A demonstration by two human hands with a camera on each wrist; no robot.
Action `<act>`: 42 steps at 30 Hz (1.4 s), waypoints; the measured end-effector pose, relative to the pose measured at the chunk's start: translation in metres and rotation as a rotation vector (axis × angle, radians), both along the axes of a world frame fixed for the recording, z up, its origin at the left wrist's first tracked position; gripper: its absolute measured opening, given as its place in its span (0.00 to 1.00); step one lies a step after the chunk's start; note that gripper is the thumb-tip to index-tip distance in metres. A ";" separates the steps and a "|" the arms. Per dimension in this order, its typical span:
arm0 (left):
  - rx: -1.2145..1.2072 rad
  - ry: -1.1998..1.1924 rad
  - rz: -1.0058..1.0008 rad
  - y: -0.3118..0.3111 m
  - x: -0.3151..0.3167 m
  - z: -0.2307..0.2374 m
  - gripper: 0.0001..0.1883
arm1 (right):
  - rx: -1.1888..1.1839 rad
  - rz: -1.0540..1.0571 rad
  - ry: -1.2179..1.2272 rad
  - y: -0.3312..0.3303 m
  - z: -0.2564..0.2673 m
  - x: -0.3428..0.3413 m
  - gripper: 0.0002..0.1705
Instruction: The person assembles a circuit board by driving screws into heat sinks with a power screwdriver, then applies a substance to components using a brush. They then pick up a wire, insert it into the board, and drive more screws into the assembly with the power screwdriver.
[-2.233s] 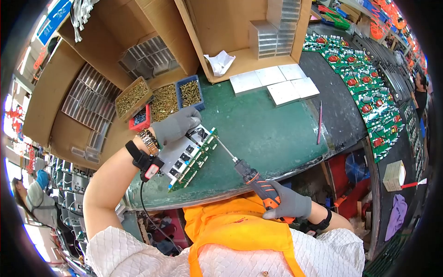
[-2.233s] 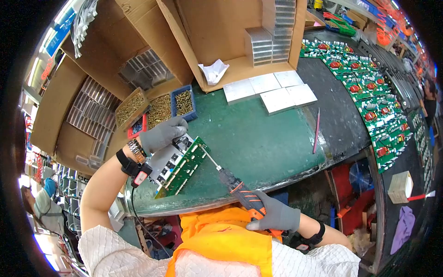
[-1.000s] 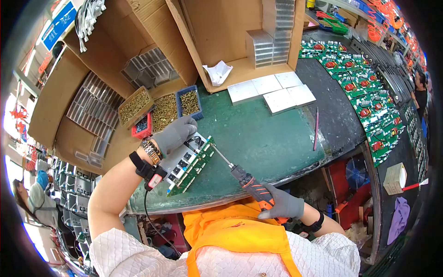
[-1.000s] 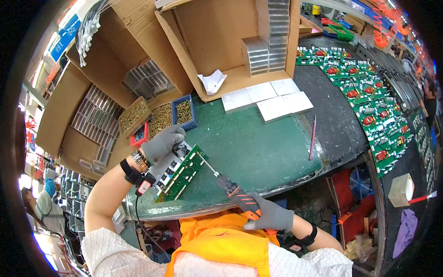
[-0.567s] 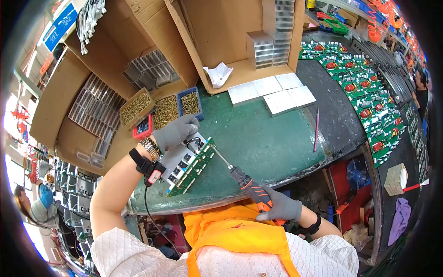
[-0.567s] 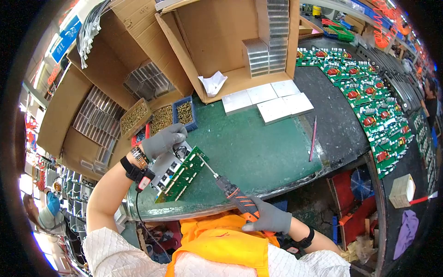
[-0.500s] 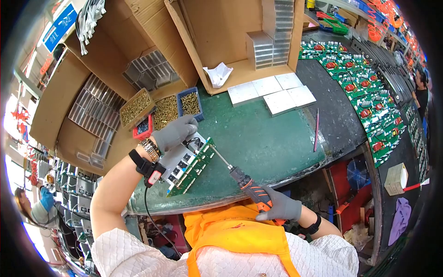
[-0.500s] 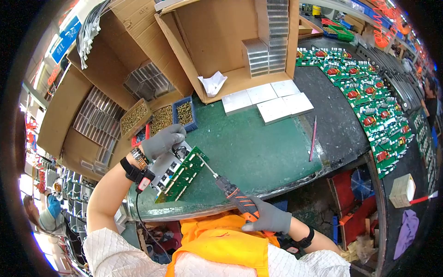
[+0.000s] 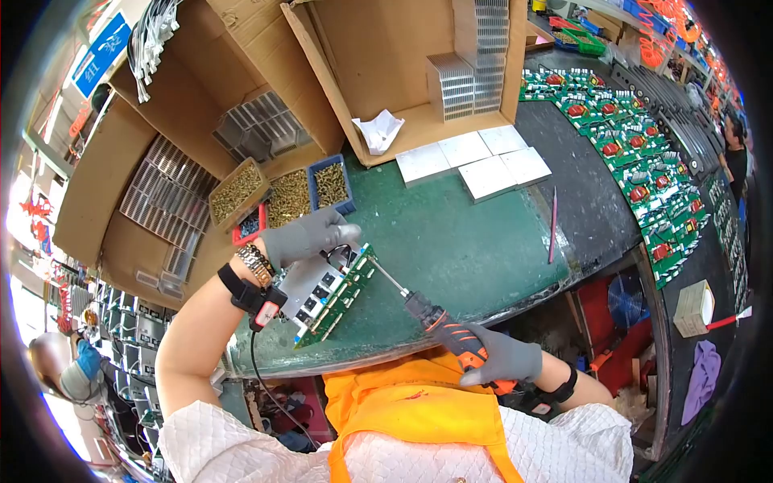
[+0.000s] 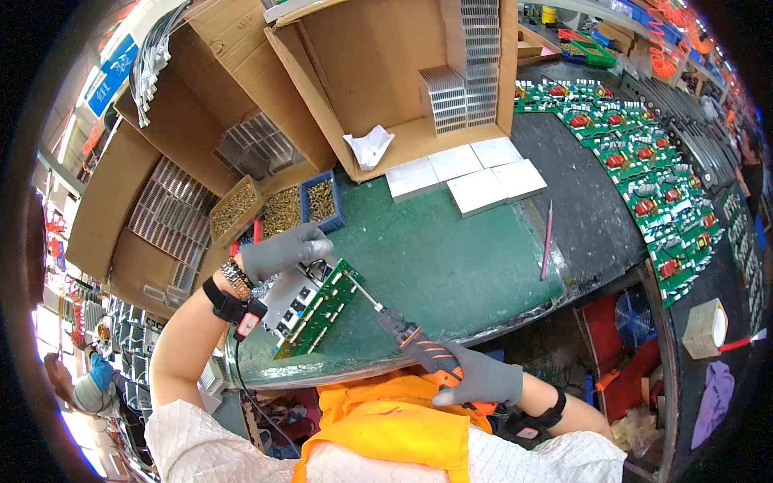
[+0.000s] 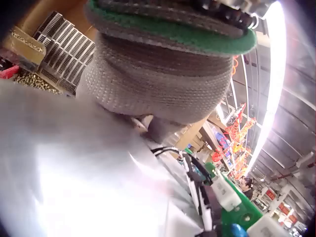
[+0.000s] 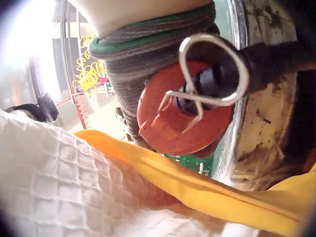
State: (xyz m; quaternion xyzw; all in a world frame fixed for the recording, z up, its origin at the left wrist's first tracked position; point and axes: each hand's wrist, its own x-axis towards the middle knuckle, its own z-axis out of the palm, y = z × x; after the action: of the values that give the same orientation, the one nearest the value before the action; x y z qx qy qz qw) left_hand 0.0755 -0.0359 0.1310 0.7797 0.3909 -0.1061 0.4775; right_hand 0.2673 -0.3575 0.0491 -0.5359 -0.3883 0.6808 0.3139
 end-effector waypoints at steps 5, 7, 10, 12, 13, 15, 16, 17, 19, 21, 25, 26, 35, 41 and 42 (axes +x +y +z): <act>0.296 0.266 -0.250 -0.019 0.006 0.018 0.36 | -0.073 0.065 0.024 0.004 0.019 0.012 0.56; 0.209 0.238 -0.194 -0.019 0.006 0.012 0.40 | -0.072 0.074 0.001 0.003 0.019 0.014 0.55; 0.229 0.240 -0.225 -0.022 0.007 0.016 0.44 | -0.056 0.089 -0.044 0.005 0.025 0.017 0.54; 0.221 0.238 -0.210 -0.022 0.007 0.013 0.41 | -0.045 0.097 -0.066 0.005 0.026 0.019 0.54; 0.216 0.237 -0.190 -0.021 0.006 0.011 0.38 | -0.021 0.106 -0.097 0.004 0.025 0.020 0.53; 0.237 0.223 -0.194 -0.019 0.004 0.006 0.37 | 0.007 0.116 -0.125 0.004 0.024 0.021 0.51; 0.258 0.209 -0.194 -0.019 0.004 0.005 0.37 | 0.018 0.122 -0.142 0.004 0.024 0.021 0.51; 0.259 0.210 -0.193 -0.020 0.003 0.006 0.37 | 0.030 0.128 -0.160 0.004 0.024 0.022 0.51; 0.203 0.184 -0.155 -0.021 0.002 0.007 0.36 | -0.012 0.130 -0.110 0.005 0.026 0.023 0.52; 0.210 0.153 -0.174 -0.018 0.000 0.002 0.36 | -0.050 0.130 -0.064 0.006 0.028 0.023 0.52; 0.222 0.131 -0.231 -0.015 0.001 0.002 0.37 | 0.006 0.134 -0.105 0.004 0.026 0.024 0.52; 0.220 0.130 -0.234 -0.016 0.004 0.005 0.37 | 0.015 0.121 -0.073 0.004 0.025 0.024 0.52; 0.301 0.108 -0.258 -0.015 -0.001 0.001 0.38 | 0.026 0.077 -0.015 0.001 0.014 0.016 0.56; -0.073 0.170 -0.286 0.008 0.007 0.002 0.29 | -0.059 0.104 -0.128 0.000 0.010 0.014 0.59; -0.018 0.152 -0.300 0.009 0.005 0.000 0.30 | -0.063 0.104 -0.128 -0.001 0.007 0.014 0.59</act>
State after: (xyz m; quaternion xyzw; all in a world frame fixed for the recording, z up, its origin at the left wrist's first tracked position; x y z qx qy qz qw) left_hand 0.0805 -0.0269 0.1313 0.8147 0.3044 -0.2383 0.4322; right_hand 0.2812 -0.3589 0.0562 -0.5670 -0.4134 0.6724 0.2355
